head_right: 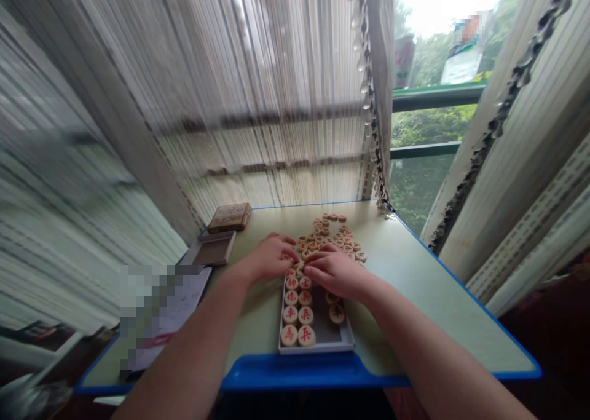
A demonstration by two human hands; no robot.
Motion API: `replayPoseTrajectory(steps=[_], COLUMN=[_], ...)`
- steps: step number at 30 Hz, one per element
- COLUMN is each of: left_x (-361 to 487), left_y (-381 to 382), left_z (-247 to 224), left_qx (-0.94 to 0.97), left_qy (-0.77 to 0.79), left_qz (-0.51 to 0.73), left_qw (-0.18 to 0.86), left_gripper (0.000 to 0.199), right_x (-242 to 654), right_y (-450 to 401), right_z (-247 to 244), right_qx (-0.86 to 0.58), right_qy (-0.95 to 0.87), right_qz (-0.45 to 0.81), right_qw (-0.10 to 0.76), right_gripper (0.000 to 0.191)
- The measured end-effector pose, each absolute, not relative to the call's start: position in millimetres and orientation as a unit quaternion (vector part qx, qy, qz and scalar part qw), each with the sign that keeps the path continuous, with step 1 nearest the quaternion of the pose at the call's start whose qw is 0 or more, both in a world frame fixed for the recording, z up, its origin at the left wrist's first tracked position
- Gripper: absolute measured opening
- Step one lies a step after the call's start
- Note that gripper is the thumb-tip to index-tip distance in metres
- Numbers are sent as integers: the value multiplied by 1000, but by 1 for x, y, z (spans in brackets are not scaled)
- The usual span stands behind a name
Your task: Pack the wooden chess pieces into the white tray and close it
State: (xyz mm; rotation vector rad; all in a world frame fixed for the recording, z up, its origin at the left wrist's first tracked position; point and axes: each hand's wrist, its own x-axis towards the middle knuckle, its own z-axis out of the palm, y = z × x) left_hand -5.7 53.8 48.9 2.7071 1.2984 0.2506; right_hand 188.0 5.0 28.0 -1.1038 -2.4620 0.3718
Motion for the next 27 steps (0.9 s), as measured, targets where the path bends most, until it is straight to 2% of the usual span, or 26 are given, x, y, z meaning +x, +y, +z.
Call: replayPoseTrajectory(steps=[6,15,22,27], left_x=[-5,-4,-4,-2], left_y=[60,65,63,61], left_z=[41,32,34,35], left_qx=[894,894,870,870], left_qy=[424,430,477,474], left_qz=[131,119,111,115], left_qw=[68,47,61,76], left_gripper=[30,24,48,30], right_x=[188,204,206,209], right_y=[11,24,27,28], right_z=[23,15,13,13], right_qx=[-441,-507,-509,-563], right_qy=[-863,-818,-817,-782], right_qz=[104,33,15,-3], right_qw=[225,271,272,268], right_gripper=[43,35,32,29])
